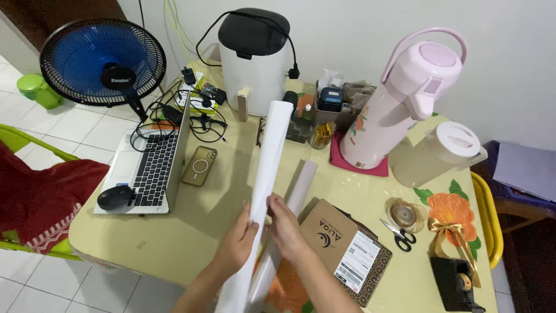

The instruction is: The person cuts a sheet of white wrapping paper with a knife, places a small cardboard box on it, folds the paper around the box, and secures the folds with tape. The person uses scissors and a tape dispenser during the process.

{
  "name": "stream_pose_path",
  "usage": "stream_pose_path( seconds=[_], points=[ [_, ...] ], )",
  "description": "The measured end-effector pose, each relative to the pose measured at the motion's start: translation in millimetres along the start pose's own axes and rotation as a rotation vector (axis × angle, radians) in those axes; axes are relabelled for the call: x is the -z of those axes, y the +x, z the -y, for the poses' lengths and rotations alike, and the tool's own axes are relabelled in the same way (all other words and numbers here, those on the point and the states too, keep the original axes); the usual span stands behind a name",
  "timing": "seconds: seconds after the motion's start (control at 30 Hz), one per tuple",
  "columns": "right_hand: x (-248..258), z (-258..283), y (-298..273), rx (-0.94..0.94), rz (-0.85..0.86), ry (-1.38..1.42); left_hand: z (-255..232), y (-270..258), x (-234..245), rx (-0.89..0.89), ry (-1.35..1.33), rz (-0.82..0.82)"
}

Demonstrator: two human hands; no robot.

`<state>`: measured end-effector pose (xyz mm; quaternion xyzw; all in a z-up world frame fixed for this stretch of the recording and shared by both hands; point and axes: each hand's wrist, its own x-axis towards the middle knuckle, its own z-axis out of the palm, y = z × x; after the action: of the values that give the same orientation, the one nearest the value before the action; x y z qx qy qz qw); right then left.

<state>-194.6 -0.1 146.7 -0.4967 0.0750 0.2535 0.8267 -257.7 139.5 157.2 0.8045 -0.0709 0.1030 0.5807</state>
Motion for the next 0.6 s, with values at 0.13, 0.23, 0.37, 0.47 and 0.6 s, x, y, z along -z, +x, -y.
stream_pose_path(
  seconds=[0.13,0.23,0.37,0.47,0.6],
  points=[
    [-15,-1,-14,-0.080,0.076,0.065,-4,6,14,0.315,-0.042,0.021],
    [-23,-10,-11,-0.111,0.158,0.044,2,10,32,0.387,0.050,0.067],
    [-18,-30,-1,-0.151,0.225,-0.101,30,22,57,0.317,0.324,-0.076],
    [-6,-50,3,-0.136,0.130,-0.372,63,33,78,0.525,0.703,0.046],
    [26,-72,-5,-0.015,-0.033,-0.754,118,38,95,0.224,1.309,0.146]
  ],
)
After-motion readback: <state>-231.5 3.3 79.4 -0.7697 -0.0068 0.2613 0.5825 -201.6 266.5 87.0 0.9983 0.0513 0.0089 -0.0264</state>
